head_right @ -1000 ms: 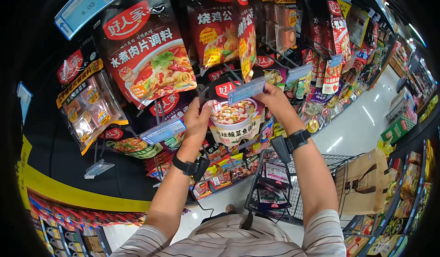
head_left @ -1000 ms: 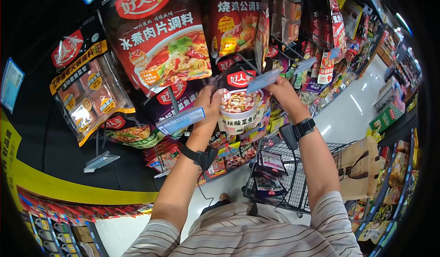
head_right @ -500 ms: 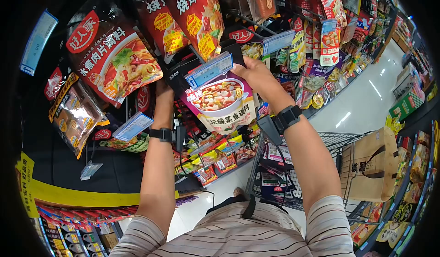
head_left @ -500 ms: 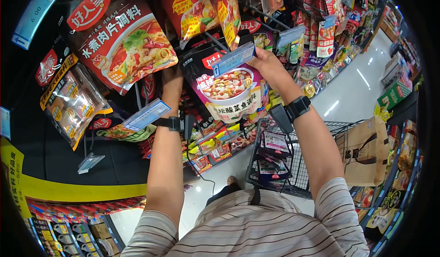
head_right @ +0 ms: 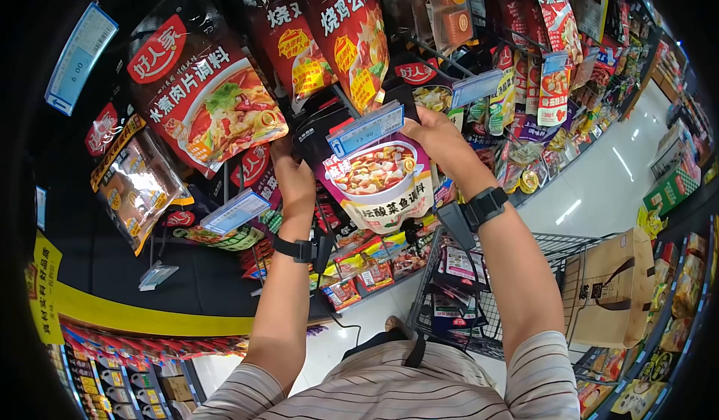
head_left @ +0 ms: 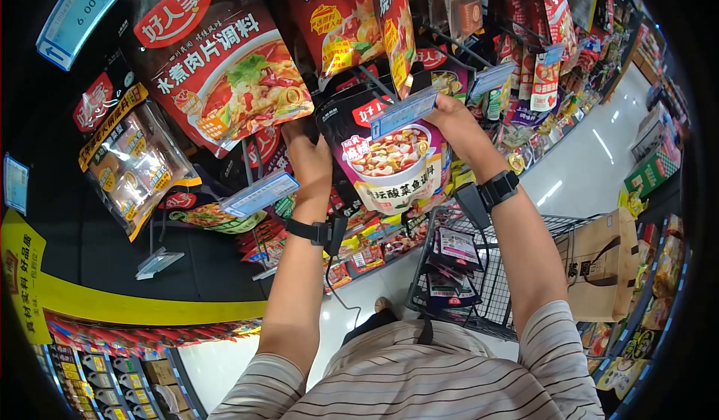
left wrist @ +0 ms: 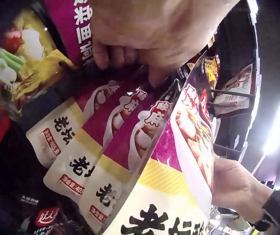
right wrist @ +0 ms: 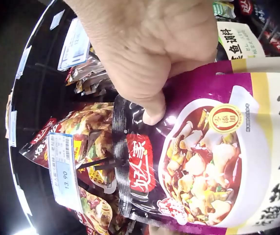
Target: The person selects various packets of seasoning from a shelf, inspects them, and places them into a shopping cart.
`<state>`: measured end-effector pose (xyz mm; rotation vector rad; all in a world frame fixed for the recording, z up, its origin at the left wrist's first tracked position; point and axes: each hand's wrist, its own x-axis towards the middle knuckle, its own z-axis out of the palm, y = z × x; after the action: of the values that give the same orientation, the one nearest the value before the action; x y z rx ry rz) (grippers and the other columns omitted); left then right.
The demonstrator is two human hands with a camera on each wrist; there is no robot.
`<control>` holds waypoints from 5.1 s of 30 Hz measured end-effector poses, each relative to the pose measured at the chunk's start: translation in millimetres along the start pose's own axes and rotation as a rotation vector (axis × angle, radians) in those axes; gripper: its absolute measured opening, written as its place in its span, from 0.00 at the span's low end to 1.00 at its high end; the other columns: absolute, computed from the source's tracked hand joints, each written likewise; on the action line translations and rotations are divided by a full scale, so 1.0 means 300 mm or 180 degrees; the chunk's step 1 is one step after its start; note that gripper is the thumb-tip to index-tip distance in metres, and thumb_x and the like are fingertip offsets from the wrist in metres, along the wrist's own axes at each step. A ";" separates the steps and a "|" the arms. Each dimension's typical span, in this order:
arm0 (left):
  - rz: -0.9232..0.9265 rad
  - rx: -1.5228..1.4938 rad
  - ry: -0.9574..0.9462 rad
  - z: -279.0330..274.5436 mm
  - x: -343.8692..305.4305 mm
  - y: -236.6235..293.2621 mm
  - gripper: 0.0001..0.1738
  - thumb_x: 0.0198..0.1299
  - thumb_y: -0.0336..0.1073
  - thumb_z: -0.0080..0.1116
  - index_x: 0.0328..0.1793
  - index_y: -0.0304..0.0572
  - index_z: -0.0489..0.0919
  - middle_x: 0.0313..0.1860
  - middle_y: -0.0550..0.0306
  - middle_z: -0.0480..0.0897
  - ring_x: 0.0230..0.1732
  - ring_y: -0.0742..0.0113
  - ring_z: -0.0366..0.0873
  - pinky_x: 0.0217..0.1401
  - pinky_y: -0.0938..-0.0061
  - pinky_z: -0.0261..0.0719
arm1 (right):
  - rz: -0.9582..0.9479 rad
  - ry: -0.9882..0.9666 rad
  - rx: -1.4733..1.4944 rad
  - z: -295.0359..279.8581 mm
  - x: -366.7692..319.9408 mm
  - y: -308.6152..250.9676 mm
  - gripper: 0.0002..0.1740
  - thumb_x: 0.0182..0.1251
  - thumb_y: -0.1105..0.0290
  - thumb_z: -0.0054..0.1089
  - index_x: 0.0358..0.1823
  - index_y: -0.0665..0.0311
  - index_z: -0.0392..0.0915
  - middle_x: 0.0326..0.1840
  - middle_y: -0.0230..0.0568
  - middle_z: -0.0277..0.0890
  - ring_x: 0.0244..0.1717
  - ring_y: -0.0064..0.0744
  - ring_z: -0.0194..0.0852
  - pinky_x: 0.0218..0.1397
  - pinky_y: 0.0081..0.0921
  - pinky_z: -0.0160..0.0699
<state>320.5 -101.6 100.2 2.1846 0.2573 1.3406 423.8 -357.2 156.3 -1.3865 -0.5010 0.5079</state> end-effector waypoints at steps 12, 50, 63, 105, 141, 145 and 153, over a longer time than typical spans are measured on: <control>-0.0357 -0.0487 -0.0109 -0.010 -0.035 0.020 0.23 0.66 0.21 0.55 0.68 0.30 0.73 0.59 0.40 0.80 0.58 0.50 0.80 0.64 0.67 0.73 | -0.0325 -0.0130 -0.0151 -0.033 0.047 0.059 0.16 0.78 0.69 0.56 0.62 0.64 0.77 0.51 0.31 0.83 0.46 0.18 0.79 0.53 0.22 0.80; -0.1365 -0.2111 -0.1060 -0.033 -0.027 0.232 0.22 0.69 0.46 0.61 0.59 0.34 0.80 0.48 0.51 0.85 0.49 0.64 0.80 0.56 0.66 0.76 | -0.0137 -0.0266 -0.0242 -0.030 0.076 0.020 0.22 0.74 0.67 0.61 0.67 0.63 0.73 0.62 0.36 0.80 0.59 0.25 0.79 0.63 0.25 0.77; -0.0492 -0.1680 -0.0442 -0.099 -0.102 0.369 0.10 0.68 0.31 0.62 0.41 0.28 0.79 0.35 0.50 0.79 0.36 0.62 0.74 0.43 0.71 0.72 | -0.0313 -0.0133 0.0091 0.010 -0.100 -0.017 0.25 0.71 0.54 0.66 0.60 0.65 0.78 0.53 0.36 0.83 0.50 0.22 0.81 0.56 0.22 0.80; -0.0599 -0.1100 -0.2121 -0.152 -0.436 0.681 0.13 0.65 0.35 0.67 0.49 0.31 0.84 0.42 0.55 0.83 0.44 0.68 0.79 0.51 0.76 0.74 | -0.0947 0.0624 -0.2838 -0.309 -0.727 -0.069 0.39 0.58 0.62 0.75 0.70 0.66 0.69 0.67 0.50 0.74 0.68 0.43 0.72 0.73 0.38 0.68; -0.1237 -0.0578 -0.1457 0.111 -0.215 0.320 0.25 0.72 0.48 0.57 0.60 0.31 0.78 0.52 0.46 0.83 0.53 0.61 0.80 0.59 0.67 0.75 | 0.0595 -0.0437 -0.3957 -0.570 -1.197 0.169 0.07 0.59 0.75 0.59 0.37 0.68 0.82 0.27 0.61 0.78 0.31 0.61 0.80 0.37 0.50 0.78; -0.0099 0.0387 -0.0770 0.182 -0.021 -0.191 0.28 0.68 0.47 0.56 0.65 0.30 0.74 0.56 0.25 0.79 0.58 0.37 0.79 0.59 0.53 0.77 | 0.0625 -0.0312 -0.4118 -0.626 -1.229 0.250 0.07 0.59 0.75 0.59 0.37 0.68 0.81 0.27 0.63 0.77 0.32 0.64 0.79 0.38 0.53 0.77; -0.0841 0.0255 -0.0613 0.163 0.121 -0.184 0.45 0.53 0.56 0.71 0.69 0.32 0.70 0.64 0.26 0.75 0.66 0.36 0.73 0.69 0.55 0.71 | 0.0977 -0.0151 -0.4165 -0.711 -1.251 0.344 0.08 0.63 0.72 0.59 0.37 0.71 0.79 0.30 0.65 0.77 0.37 0.69 0.76 0.40 0.53 0.75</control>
<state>387.3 -57.7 80.5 2.2349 0.5125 0.9844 251.2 -741.3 15.8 -2.7364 -0.6998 0.4538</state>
